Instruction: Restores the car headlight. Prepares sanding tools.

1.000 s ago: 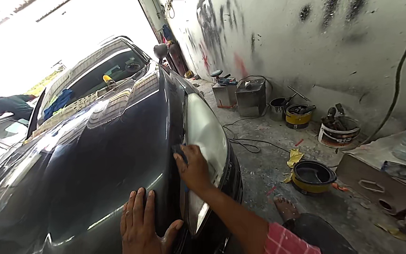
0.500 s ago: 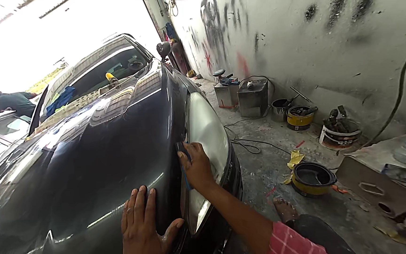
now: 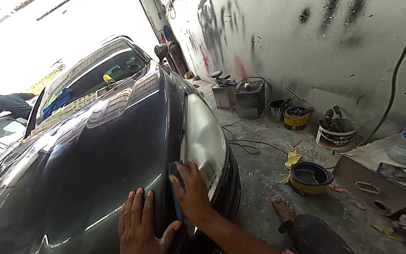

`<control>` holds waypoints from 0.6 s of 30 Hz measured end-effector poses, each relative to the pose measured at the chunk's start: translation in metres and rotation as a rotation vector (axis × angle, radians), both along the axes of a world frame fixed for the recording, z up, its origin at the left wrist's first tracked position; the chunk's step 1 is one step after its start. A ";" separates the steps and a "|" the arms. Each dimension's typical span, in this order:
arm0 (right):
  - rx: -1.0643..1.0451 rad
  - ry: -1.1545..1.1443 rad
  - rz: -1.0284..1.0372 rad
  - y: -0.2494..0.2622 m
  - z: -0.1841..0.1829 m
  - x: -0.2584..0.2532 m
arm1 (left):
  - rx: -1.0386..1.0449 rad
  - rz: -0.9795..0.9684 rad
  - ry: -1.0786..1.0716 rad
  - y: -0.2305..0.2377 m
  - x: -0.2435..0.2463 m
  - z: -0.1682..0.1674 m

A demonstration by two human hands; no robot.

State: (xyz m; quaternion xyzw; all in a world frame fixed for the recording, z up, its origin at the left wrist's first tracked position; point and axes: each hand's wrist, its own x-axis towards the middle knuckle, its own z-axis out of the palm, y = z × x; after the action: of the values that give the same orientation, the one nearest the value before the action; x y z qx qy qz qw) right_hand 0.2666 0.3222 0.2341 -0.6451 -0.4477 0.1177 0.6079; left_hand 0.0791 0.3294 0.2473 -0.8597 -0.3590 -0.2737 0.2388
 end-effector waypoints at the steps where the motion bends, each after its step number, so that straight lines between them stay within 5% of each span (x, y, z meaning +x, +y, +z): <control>1: 0.005 -0.013 -0.005 -0.002 -0.003 -0.002 | 0.000 -0.003 0.001 0.000 0.000 0.001; 7: -0.008 0.114 -0.026 0.035 0.022 0.036 | 0.006 0.002 -0.002 0.000 0.000 0.000; 13: -0.047 0.061 0.033 -0.003 -0.003 0.001 | -0.006 0.002 0.006 -0.002 0.000 0.000; 18: -0.029 0.165 -0.016 0.034 0.020 0.038 | 0.008 -0.004 0.000 -0.002 0.000 0.001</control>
State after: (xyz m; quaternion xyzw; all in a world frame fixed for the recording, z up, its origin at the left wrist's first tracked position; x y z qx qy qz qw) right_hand 0.3045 0.3561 0.2544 -0.6454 -0.3891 0.1723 0.6343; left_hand 0.0788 0.3278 0.2479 -0.8595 -0.3563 -0.2756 0.2417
